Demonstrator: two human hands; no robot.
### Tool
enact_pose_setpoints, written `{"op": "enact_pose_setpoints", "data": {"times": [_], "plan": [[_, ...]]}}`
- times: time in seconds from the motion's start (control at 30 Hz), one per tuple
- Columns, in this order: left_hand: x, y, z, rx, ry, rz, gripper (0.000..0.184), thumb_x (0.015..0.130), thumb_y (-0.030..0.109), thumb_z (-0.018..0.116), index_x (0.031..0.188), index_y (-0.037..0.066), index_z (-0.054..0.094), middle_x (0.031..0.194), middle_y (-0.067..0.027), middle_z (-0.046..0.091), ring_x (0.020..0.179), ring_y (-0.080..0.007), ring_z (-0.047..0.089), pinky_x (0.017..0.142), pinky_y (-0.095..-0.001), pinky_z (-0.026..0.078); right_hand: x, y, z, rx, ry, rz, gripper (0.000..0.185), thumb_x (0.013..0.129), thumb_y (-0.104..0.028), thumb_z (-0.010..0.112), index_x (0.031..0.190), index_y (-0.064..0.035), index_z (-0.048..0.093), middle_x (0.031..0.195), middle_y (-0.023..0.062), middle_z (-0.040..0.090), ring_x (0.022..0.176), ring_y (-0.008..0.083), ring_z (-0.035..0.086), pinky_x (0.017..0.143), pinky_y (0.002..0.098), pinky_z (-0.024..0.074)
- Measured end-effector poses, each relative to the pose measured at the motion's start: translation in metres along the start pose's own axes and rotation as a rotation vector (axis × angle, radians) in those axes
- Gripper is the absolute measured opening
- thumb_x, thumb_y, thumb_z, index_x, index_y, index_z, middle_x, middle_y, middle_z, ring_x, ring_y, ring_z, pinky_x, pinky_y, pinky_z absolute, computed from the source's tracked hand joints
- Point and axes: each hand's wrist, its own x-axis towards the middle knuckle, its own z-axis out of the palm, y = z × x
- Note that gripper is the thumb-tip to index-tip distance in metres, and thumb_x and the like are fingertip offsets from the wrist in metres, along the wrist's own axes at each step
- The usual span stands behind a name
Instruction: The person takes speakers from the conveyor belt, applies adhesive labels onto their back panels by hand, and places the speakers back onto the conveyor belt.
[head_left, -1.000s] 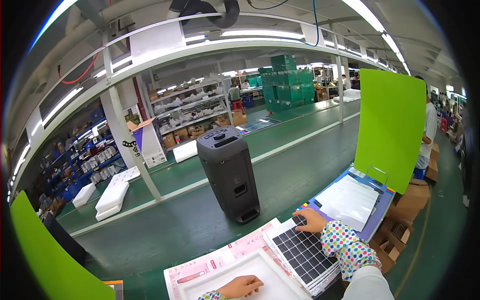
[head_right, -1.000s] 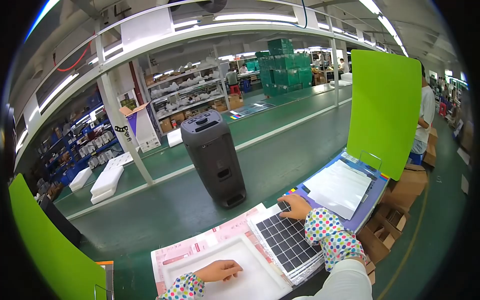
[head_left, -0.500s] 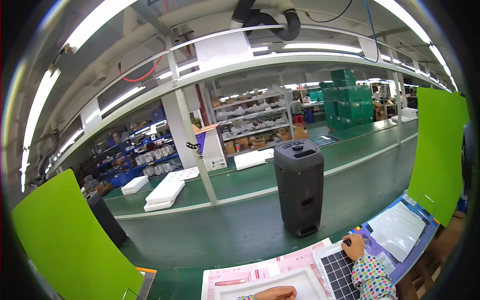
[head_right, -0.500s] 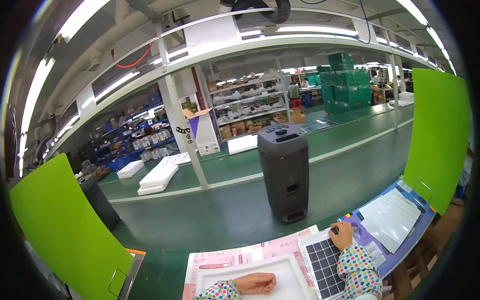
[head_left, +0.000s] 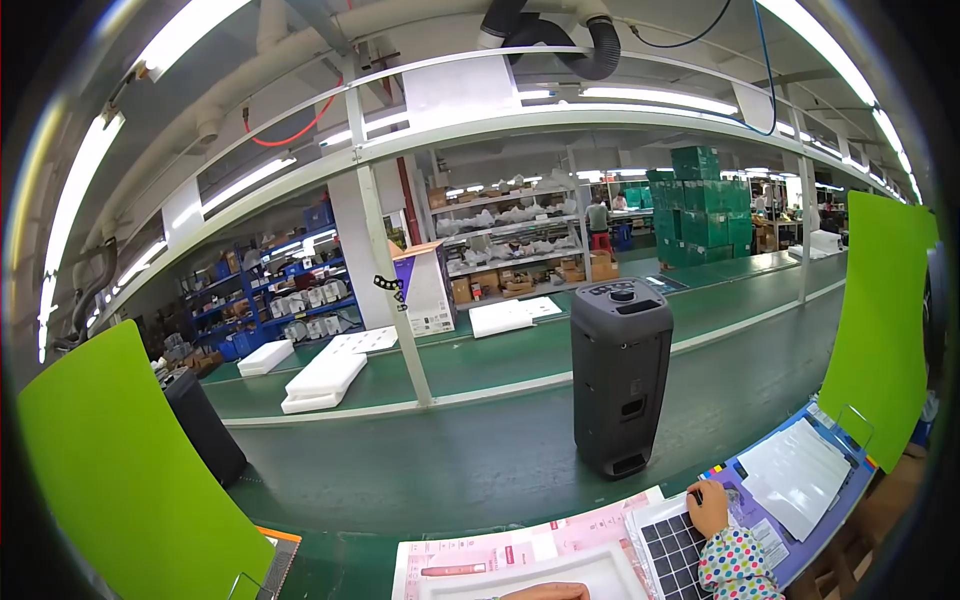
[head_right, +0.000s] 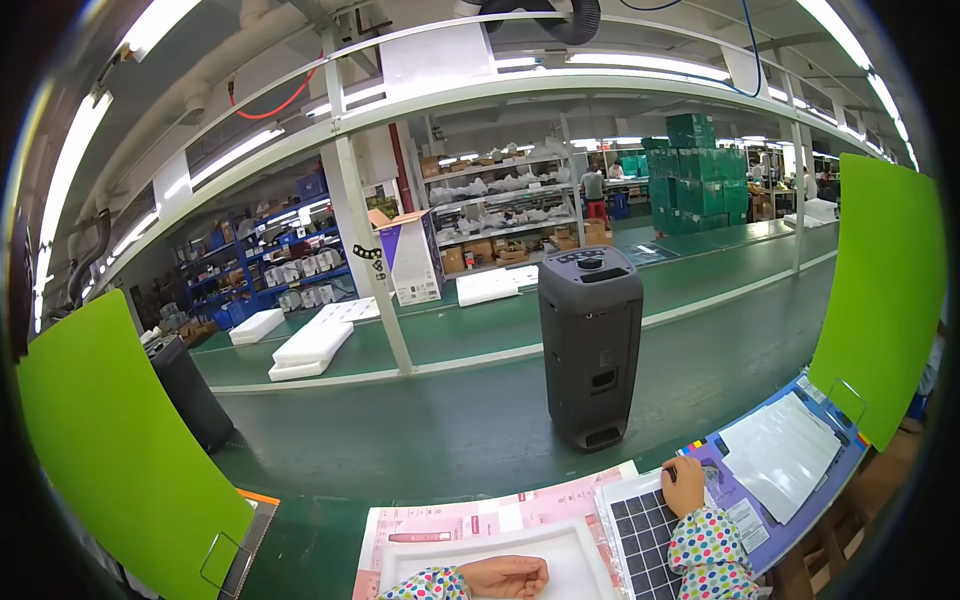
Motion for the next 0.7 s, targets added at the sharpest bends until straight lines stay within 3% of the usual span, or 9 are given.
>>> {"op": "enact_pose_setpoints", "data": {"times": [0.43, 0.53, 0.7], "plan": [[-0.001, 0.001, 0.001, 0.005, 0.015, 0.020, 0.028, 0.106, 0.026, 0.049, 0.105, 0.002, 0.062, 0.093, -0.0085, 0.068, 0.082, -0.0177, 0.067, 0.076, -0.0340, 0.057, 0.000, 0.000, 0.001, 0.014, 0.006, -0.006, 0.013, 0.079, -0.008, 0.069, 0.090, -0.0052, 0.065, 0.095, 0.0143, 0.065, 0.099, 0.0366, 0.058, 0.089, 0.0472, 0.0443], [-0.008, 0.020, 0.037, 0.017, -0.054, -0.041, 0.036, 0.111, 0.029, 0.034, 0.105, -0.001, 0.054, 0.091, -0.0043, 0.049, 0.084, -0.0126, 0.050, 0.081, -0.0283, 0.048, -0.001, -0.003, 0.000, 0.009, 0.001, 0.003, 0.012, 0.079, -0.008, 0.069, 0.090, -0.0049, 0.064, 0.095, 0.0141, 0.065, 0.100, 0.0360, 0.058, 0.090, 0.0462, 0.0447], [-0.008, 0.019, 0.034, -0.011, -0.084, -0.046, 0.035, 0.111, 0.028, 0.035, 0.106, -0.001, 0.055, 0.093, -0.0049, 0.050, 0.087, -0.0130, 0.052, 0.083, -0.0299, 0.050, -0.001, -0.003, -0.001, 0.016, 0.002, -0.006, 0.011, 0.079, -0.008, 0.069, 0.089, -0.0048, 0.064, 0.095, 0.0143, 0.064, 0.099, 0.0357, 0.058, 0.089, 0.0458, 0.0450]]}}
